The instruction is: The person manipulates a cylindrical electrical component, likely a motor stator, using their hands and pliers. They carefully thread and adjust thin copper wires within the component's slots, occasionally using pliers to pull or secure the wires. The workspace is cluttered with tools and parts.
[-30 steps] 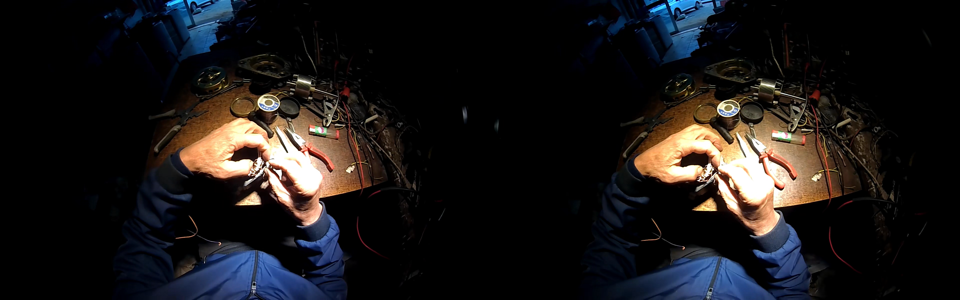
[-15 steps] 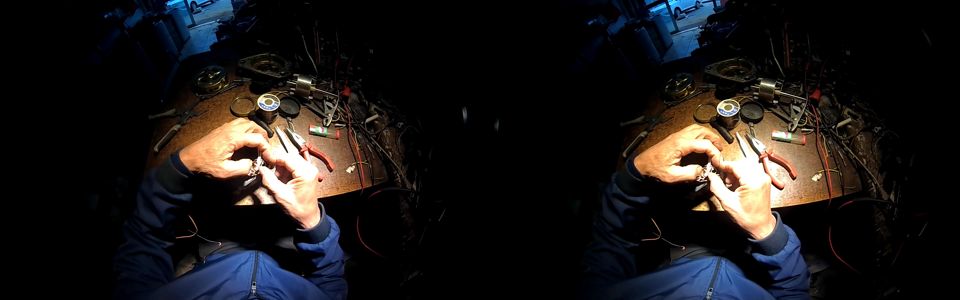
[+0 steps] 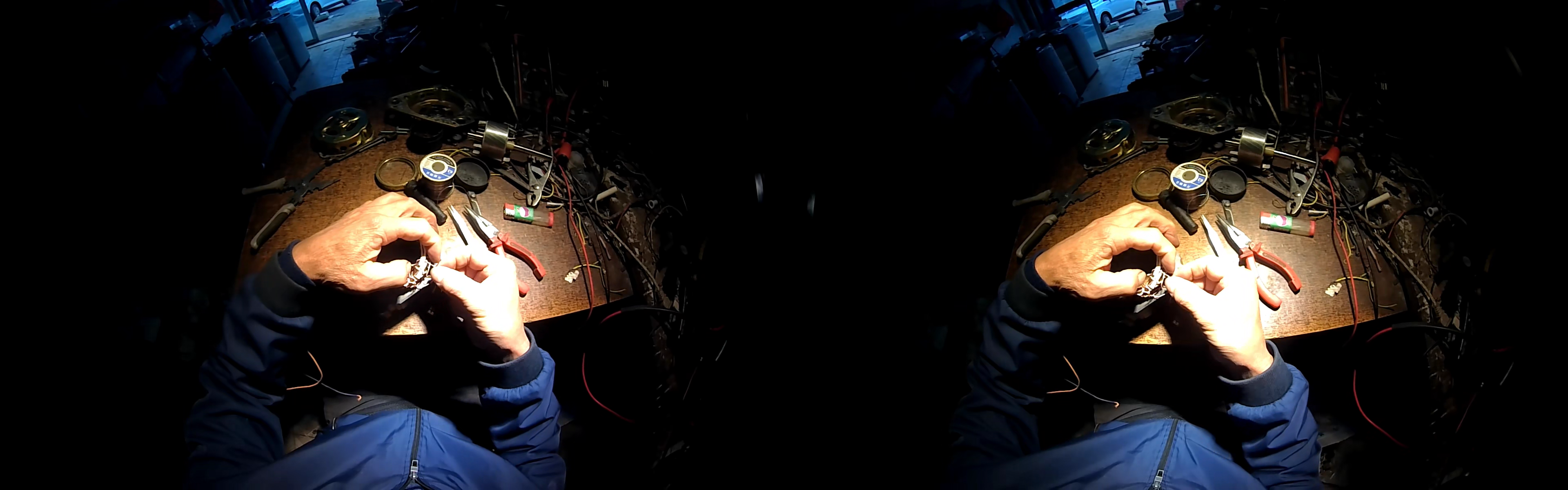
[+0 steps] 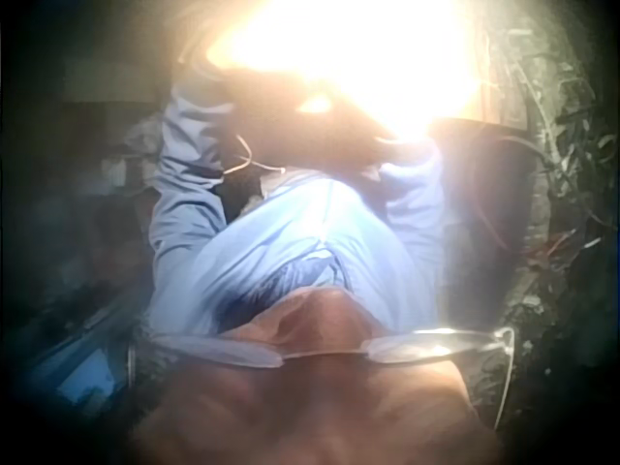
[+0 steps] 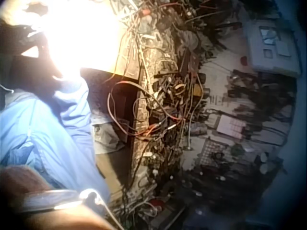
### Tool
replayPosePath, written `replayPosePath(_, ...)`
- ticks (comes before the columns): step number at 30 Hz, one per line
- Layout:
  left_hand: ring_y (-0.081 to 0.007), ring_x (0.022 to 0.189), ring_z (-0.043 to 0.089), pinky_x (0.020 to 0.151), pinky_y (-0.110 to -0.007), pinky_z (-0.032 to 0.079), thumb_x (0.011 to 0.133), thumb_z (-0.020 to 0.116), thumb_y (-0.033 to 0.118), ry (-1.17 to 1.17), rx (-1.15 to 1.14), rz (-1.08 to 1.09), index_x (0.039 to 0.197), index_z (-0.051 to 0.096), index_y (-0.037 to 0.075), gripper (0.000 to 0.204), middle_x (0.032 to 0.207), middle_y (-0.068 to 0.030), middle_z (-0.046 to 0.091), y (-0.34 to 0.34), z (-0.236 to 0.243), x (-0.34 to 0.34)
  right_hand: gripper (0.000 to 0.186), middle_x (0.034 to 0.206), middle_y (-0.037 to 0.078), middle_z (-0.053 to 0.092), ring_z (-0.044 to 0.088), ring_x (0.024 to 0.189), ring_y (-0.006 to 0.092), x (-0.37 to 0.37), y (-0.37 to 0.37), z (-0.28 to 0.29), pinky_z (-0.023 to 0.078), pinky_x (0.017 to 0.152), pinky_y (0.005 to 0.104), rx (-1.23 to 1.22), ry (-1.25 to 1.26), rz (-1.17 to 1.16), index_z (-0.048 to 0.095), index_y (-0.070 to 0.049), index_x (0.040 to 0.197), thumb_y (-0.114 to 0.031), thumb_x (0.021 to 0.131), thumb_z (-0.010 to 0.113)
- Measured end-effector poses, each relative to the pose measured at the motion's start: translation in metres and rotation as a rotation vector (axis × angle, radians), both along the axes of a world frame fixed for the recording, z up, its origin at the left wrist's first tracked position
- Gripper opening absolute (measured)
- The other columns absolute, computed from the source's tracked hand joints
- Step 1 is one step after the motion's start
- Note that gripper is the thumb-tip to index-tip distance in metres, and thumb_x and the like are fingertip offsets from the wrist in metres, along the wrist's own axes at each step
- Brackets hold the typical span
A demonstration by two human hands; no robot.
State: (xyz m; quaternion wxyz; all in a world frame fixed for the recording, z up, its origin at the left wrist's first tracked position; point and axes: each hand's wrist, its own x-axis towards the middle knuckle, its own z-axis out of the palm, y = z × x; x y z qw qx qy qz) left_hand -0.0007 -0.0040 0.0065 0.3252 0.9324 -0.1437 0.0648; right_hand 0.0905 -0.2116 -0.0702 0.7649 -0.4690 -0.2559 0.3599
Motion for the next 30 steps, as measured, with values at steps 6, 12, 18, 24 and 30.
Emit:
replayPosePath(6, -0.0316, 0.126, 0.059, 0.110, -0.044, 0.045, 0.079, 0.071, 0.010, -0.009, 0.006, 0.002, 0.110, 0.075, 0.012, 0.030, 0.126, -0.0119, 0.067, 0.000, -0.002, 0.000, 0.010, 0.075, 0.000, 0.066, 0.055, 0.059, 0.0047, 0.002, -0.009, -0.001, 0.043, 0.055, 0.0209, -0.013, 0.069, -0.074, 0.070, 0.000, 0.096, -0.008, 0.095, 0.076)
replayPosePath(12, -0.0314, 0.126, 0.059, 0.110, -0.044, 0.045, 0.079, 0.070, 0.010, -0.002, -0.007, 0.010, 0.109, 0.075, 0.011, 0.031, 0.126, -0.0121, 0.067, 0.000, -0.002, 0.000, 0.006, 0.072, -0.002, 0.062, 0.052, 0.058, 0.0039, -0.001, -0.019, -0.003, 0.040, 0.053, 0.0207, -0.001, 0.111, -0.112, 0.068, -0.002, 0.093, -0.005, 0.096, 0.072)
replayPosePath(18, -0.0315, 0.126, 0.059, 0.110, -0.044, 0.045, 0.079, 0.069, 0.011, 0.007, 0.004, 0.011, 0.109, 0.075, 0.011, 0.030, 0.128, -0.0127, 0.067, 0.001, -0.002, 0.000, 0.014, 0.081, 0.000, 0.067, 0.059, 0.069, 0.0042, -0.007, -0.018, -0.004, 0.047, 0.062, 0.0217, -0.166, -0.318, -0.288, 0.070, 0.002, 0.103, -0.005, 0.092, 0.076)
replayPosePath(24, -0.0318, 0.127, 0.058, 0.110, -0.045, 0.045, 0.080, 0.070, 0.011, 0.012, -0.012, 0.004, 0.109, 0.074, 0.010, 0.030, 0.128, -0.0128, 0.067, 0.001, -0.002, 0.000, 0.023, 0.086, 0.006, 0.068, 0.064, 0.076, 0.0190, -0.004, -0.007, 0.014, 0.051, 0.071, 0.0325, -0.073, -0.875, -0.385, 0.075, -0.003, 0.104, 0.000, 0.081, 0.080)
replayPosePath(30, -0.0318, 0.126, 0.059, 0.110, -0.045, 0.045, 0.081, 0.070, 0.012, -0.004, -0.012, 0.007, 0.110, 0.074, 0.010, 0.029, 0.127, -0.0126, 0.067, 0.003, -0.005, 0.000, 0.024, 0.083, 0.008, 0.067, 0.065, 0.080, 0.0257, 0.000, 0.005, 0.013, 0.053, 0.073, 0.0373, 0.072, -1.109, -0.487, 0.075, -0.005, 0.099, 0.003, 0.077, 0.082)
